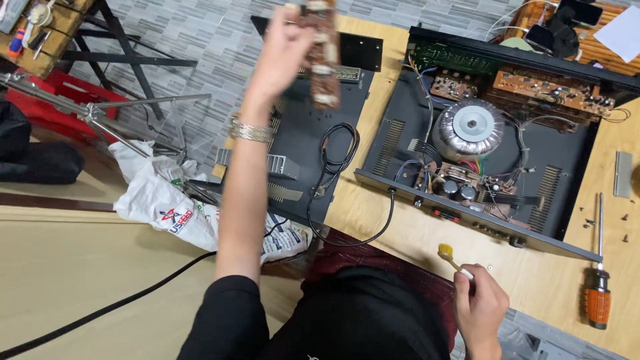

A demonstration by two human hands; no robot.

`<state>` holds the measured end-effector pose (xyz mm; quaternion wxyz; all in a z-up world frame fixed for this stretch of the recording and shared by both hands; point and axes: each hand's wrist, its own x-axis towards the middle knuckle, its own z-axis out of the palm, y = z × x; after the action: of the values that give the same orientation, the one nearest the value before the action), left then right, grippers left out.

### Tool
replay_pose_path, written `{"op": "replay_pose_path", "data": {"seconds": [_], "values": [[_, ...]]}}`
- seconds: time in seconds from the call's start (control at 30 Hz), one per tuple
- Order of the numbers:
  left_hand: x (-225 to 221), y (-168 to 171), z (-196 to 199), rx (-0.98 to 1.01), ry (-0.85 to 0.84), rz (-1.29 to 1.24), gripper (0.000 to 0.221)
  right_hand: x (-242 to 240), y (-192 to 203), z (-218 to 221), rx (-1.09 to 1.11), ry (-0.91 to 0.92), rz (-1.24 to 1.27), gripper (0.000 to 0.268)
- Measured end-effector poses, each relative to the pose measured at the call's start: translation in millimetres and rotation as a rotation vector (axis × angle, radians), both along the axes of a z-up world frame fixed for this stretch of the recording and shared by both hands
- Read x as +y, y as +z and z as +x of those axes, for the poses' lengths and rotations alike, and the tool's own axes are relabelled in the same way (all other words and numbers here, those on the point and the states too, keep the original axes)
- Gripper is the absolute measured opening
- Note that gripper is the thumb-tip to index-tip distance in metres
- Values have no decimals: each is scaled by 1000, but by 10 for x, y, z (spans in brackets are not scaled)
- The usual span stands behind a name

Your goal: Cleaning and inspecting a circuit board from an open audio amplifier using a brush and screwdriver

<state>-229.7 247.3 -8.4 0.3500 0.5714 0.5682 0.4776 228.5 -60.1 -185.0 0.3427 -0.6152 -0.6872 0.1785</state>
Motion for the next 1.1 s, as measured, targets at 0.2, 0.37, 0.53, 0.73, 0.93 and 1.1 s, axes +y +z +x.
{"op": "replay_pose_path", "data": {"seconds": [0.2, 0.37, 0.53, 0.73, 0.93, 1.1], "values": [[-566, 251, 1116, 200, -265, -95, 32, -87, -131, 43, -2, -163, -81, 9], [-1112, -112, 1868, 295, -515, -214, 31, -28, 76, 51, -33, -95, 32, 24], [-1584, -343, 2092, 365, -581, -297, 39, -56, 19, 155, -106, -199, -174, 23], [-2069, -647, 2141, 167, -310, -181, 29, 52, 121, -99, 37, -105, -224, 20], [-2245, -685, 2271, 45, -171, -41, 16, 166, 342, -493, 111, 118, -159, 28], [-2369, -640, 2283, -132, -78, 100, 29, 134, 527, -637, 226, 197, -235, 32]]}}
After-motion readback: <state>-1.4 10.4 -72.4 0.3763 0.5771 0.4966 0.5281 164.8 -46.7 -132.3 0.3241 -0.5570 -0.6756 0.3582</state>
